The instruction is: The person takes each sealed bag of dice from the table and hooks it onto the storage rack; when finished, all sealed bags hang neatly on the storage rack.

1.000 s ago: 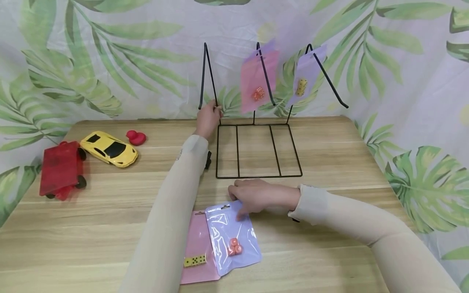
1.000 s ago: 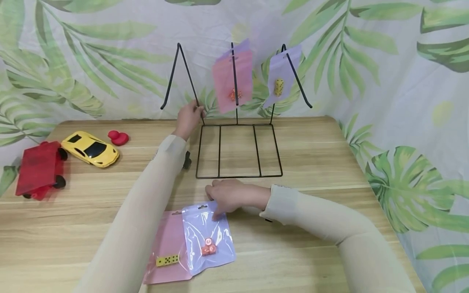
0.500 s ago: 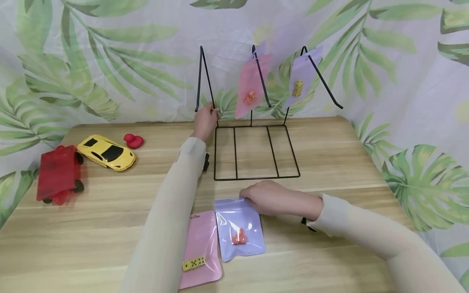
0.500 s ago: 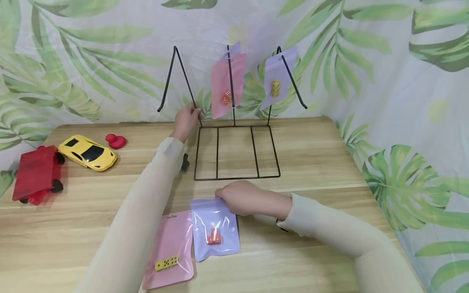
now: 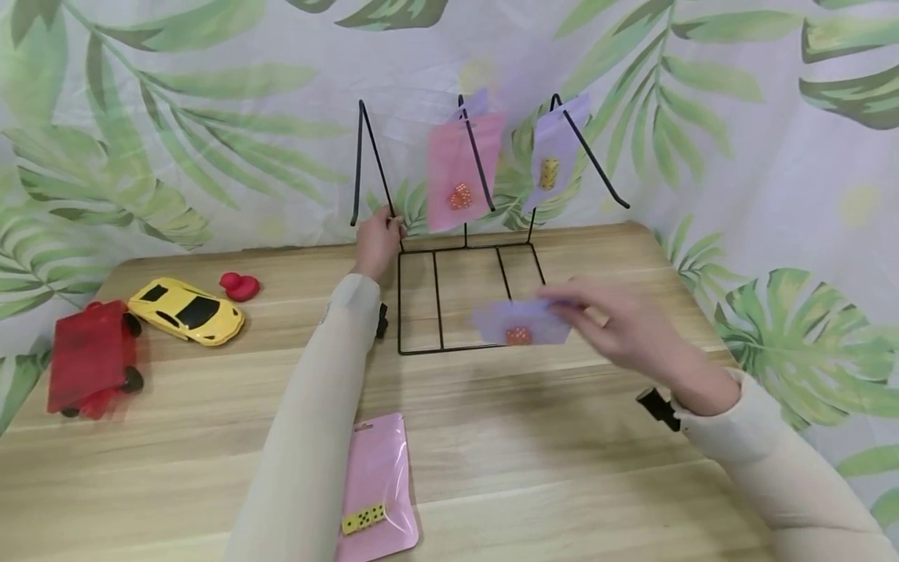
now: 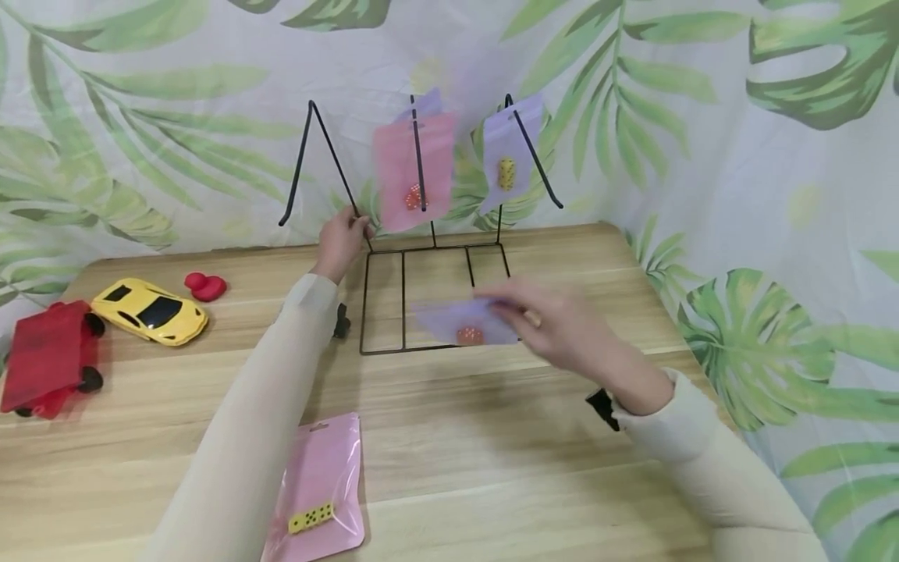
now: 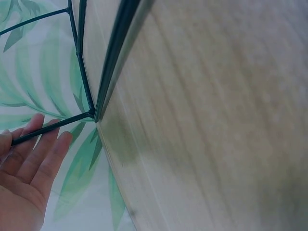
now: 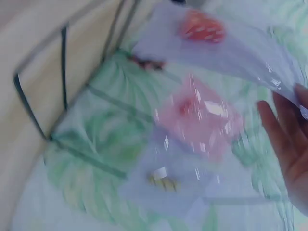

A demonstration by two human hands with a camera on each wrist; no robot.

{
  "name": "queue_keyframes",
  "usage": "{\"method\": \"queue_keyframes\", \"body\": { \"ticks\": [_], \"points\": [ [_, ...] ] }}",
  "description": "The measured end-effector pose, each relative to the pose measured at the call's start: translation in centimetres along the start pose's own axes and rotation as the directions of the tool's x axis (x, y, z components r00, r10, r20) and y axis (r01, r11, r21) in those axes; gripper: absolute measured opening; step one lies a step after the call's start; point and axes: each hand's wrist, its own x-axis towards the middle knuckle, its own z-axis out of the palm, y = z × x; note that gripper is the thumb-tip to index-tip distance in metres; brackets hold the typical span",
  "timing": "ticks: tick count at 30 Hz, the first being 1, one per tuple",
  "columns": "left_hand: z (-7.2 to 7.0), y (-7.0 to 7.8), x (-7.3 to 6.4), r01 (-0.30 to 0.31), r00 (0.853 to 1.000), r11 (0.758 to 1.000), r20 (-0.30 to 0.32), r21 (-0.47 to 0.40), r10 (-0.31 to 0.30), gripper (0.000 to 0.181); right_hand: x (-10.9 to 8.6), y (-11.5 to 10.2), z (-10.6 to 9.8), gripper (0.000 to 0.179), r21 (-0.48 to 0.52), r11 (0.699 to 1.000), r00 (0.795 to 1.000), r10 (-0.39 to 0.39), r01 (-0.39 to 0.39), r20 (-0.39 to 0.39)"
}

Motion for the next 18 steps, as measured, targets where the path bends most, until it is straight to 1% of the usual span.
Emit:
{"method": "queue_keyframes", "body": {
  "ticks": [1,2,3,5,6,8,10,12,15,18],
  "points": [
    [0.0,0.0,0.0,0.001,1.0,1.0,-0.002,-0.004,-0.001,0.024,0.3,0.2,-0.6,0.025,0.024,1.0,0.997,0.004,-0.002,-0.073],
    [0.0,-0.1,0.0,0.002,1.0,1.0,-0.002,-0.008,-0.002,0.024,0.5,0.3,-1.3,0.022,0.043,0.999,0.99,0.017,-0.011,-0.138],
    [-0.1,-0.2,-0.1,0.003,1.0,1.0,-0.002,-0.011,-0.003,0.025,0.7,0.4,-1.8,0.019,0.058,0.998,0.978,0.037,-0.025,-0.203],
    [-0.1,-0.4,-0.1,-0.001,1.0,1.0,-0.003,-0.004,0.001,0.025,1.0,0.6,-2.6,0.019,0.088,0.995,0.942,0.079,-0.053,-0.326],
    [-0.1,-0.5,-0.1,-0.002,1.0,1.0,-0.004,-0.002,0.002,0.025,1.1,0.7,-2.8,0.022,0.112,0.992,0.917,0.098,-0.059,-0.386],
    [-0.1,-0.7,-0.2,0.0,1.0,1.0,-0.001,-0.001,0.0,0.026,1.1,1.0,-3.3,0.016,0.136,0.986,0.876,0.149,-0.097,-0.459],
    [-0.2,-0.7,-0.2,-0.002,1.0,1.0,-0.001,0.007,0.002,0.025,1.1,1.3,-3.7,0.014,0.158,0.978,0.838,0.198,-0.136,-0.508],
    [-0.2,-0.6,-0.2,-0.002,1.0,1.0,0.001,0.005,0.002,0.024,1.0,1.7,-4.0,0.016,0.177,0.967,0.812,0.249,-0.181,-0.527],
    [-0.1,-0.3,-0.1,-0.01,1.0,1.0,-0.001,0.011,0.01,0.024,0.8,2.4,-4.5,0.019,0.216,0.947,0.786,0.318,-0.238,-0.53],
    [0.1,-0.1,0.1,-0.015,1.0,1.0,-0.004,0.012,0.015,0.024,0.5,3.0,-4.8,0.02,0.231,0.932,0.772,0.36,-0.279,-0.524]
  ]
}}
